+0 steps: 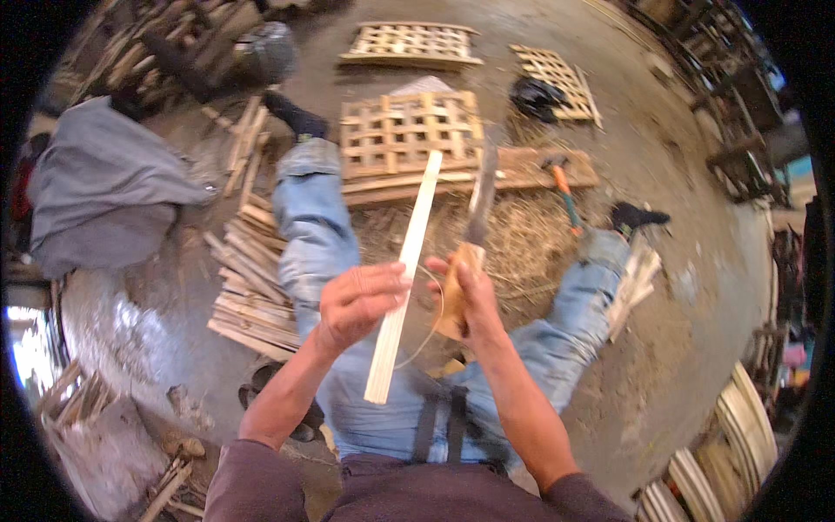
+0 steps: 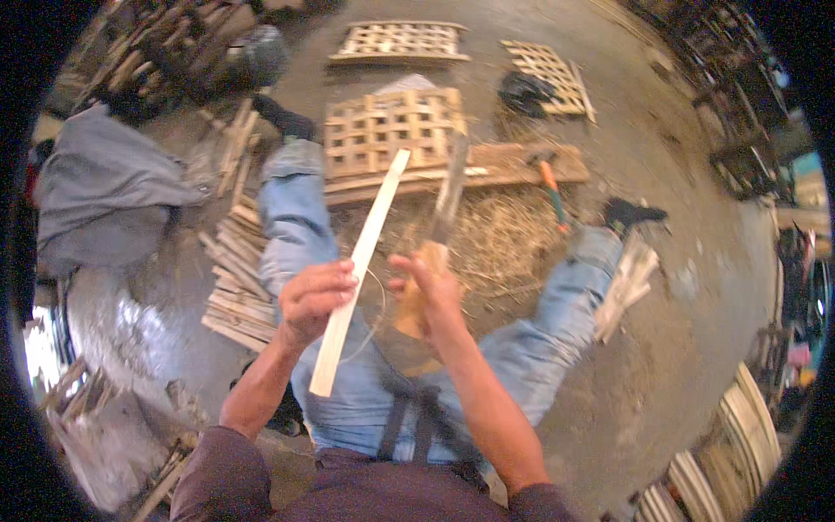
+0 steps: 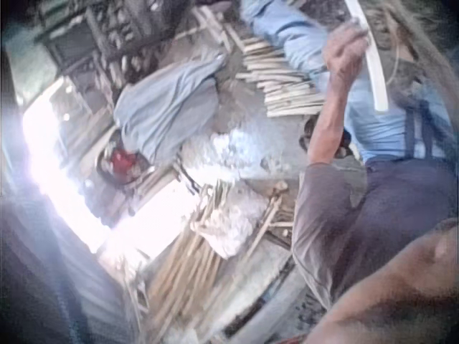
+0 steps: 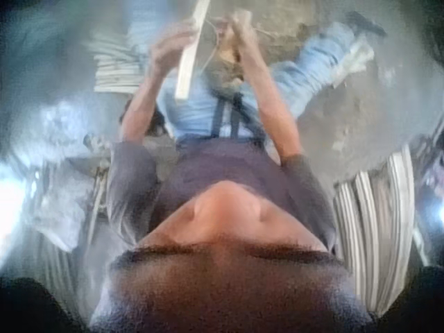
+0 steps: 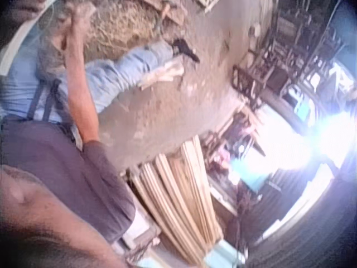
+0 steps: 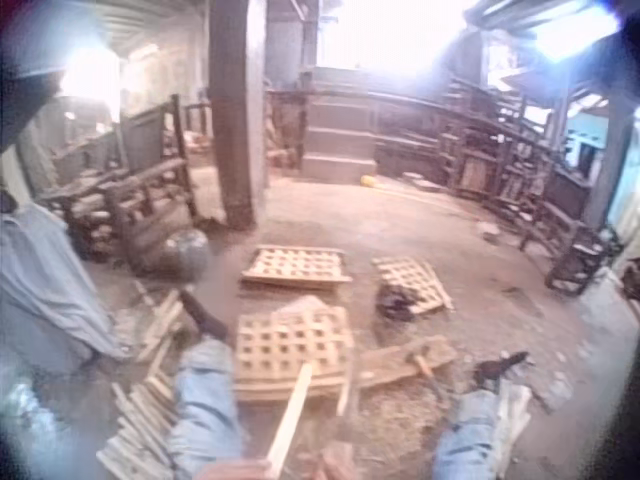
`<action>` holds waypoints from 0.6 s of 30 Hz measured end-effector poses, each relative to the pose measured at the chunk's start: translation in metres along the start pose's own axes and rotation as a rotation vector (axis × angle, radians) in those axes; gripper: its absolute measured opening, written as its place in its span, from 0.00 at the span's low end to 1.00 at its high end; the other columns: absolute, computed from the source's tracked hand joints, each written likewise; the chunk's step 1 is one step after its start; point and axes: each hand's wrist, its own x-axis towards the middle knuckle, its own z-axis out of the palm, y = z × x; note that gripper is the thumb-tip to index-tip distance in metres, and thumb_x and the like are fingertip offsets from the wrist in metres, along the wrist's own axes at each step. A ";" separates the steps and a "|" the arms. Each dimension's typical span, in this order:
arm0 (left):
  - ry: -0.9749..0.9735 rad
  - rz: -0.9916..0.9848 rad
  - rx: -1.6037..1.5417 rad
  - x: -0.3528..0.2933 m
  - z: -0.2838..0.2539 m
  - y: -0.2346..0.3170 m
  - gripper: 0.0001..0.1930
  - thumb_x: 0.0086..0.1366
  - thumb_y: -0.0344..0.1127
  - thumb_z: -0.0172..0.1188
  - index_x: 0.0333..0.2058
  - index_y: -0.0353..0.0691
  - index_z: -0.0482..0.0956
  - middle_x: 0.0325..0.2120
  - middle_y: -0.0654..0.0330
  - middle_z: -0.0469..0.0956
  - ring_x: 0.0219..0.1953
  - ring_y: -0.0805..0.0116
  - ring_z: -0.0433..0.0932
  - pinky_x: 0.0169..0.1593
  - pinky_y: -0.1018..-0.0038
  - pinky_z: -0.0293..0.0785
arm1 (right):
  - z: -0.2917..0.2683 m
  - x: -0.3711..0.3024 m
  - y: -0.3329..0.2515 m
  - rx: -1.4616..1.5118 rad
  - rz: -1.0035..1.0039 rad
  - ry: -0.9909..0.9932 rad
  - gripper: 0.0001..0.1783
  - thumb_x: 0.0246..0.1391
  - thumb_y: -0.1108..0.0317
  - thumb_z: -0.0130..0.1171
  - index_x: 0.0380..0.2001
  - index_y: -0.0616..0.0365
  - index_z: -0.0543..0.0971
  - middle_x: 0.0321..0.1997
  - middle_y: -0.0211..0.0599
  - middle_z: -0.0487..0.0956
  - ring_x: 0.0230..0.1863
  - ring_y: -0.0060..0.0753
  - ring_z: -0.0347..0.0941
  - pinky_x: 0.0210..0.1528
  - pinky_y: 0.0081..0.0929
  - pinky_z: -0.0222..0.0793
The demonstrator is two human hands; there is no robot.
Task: The person sits on the floor and uses a knife to shave and shape a thin wooden stick, repeatedly scraping along its length. The person occasionally pauses to inspect the stick and then resumes shaving. Finished sticks are placed on a pile to the left.
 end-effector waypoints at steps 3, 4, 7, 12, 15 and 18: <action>-0.143 -0.092 -0.195 -0.032 0.029 0.020 0.10 0.50 0.24 0.68 0.31 0.43 0.80 0.38 0.55 0.82 0.45 0.53 0.82 0.46 0.62 0.81 | -0.015 0.004 -0.007 -0.028 -0.019 0.072 0.23 0.51 0.65 0.65 0.48 0.59 0.70 0.36 0.37 0.80 0.31 0.31 0.78 0.31 0.27 0.77; -0.214 -0.123 -0.225 -0.044 0.031 0.026 0.09 0.50 0.24 0.67 0.31 0.42 0.81 0.39 0.56 0.82 0.46 0.53 0.81 0.47 0.62 0.80 | -0.027 0.006 -0.007 -0.049 -0.031 0.086 0.23 0.50 0.66 0.66 0.47 0.59 0.70 0.35 0.37 0.79 0.30 0.30 0.78 0.31 0.27 0.76; -0.340 -0.174 -0.236 -0.061 0.032 0.040 0.08 0.52 0.23 0.64 0.32 0.41 0.81 0.43 0.55 0.80 0.48 0.54 0.80 0.49 0.64 0.79 | -0.049 0.000 -0.008 -0.025 -0.007 0.040 0.22 0.48 0.69 0.66 0.46 0.59 0.71 0.33 0.34 0.78 0.28 0.29 0.77 0.30 0.27 0.76; -0.160 -0.882 -0.393 -0.064 0.027 0.044 0.09 0.64 0.31 0.57 0.42 0.40 0.78 0.46 0.54 0.75 0.48 0.61 0.77 0.47 0.69 0.78 | -0.032 -0.012 -0.004 -0.037 -0.015 0.138 0.20 0.48 0.76 0.64 0.44 0.58 0.70 0.32 0.33 0.77 0.27 0.27 0.76 0.30 0.28 0.76; -0.347 -1.286 -0.905 -0.054 0.032 0.039 0.16 0.72 0.43 0.48 0.48 0.37 0.71 0.41 0.58 0.73 0.44 0.66 0.75 0.43 0.70 0.76 | -0.017 -0.010 0.000 0.015 -0.102 0.101 0.20 0.50 0.75 0.65 0.45 0.59 0.70 0.34 0.33 0.76 0.27 0.26 0.75 0.29 0.27 0.75; -0.362 -1.489 -1.093 -0.060 0.048 0.044 0.14 0.72 0.43 0.48 0.46 0.39 0.70 0.30 0.65 0.72 0.27 0.76 0.72 0.32 0.76 0.73 | -0.019 0.004 0.009 -0.325 -0.159 0.211 0.19 0.54 0.69 0.65 0.45 0.59 0.70 0.33 0.32 0.76 0.27 0.24 0.74 0.29 0.25 0.74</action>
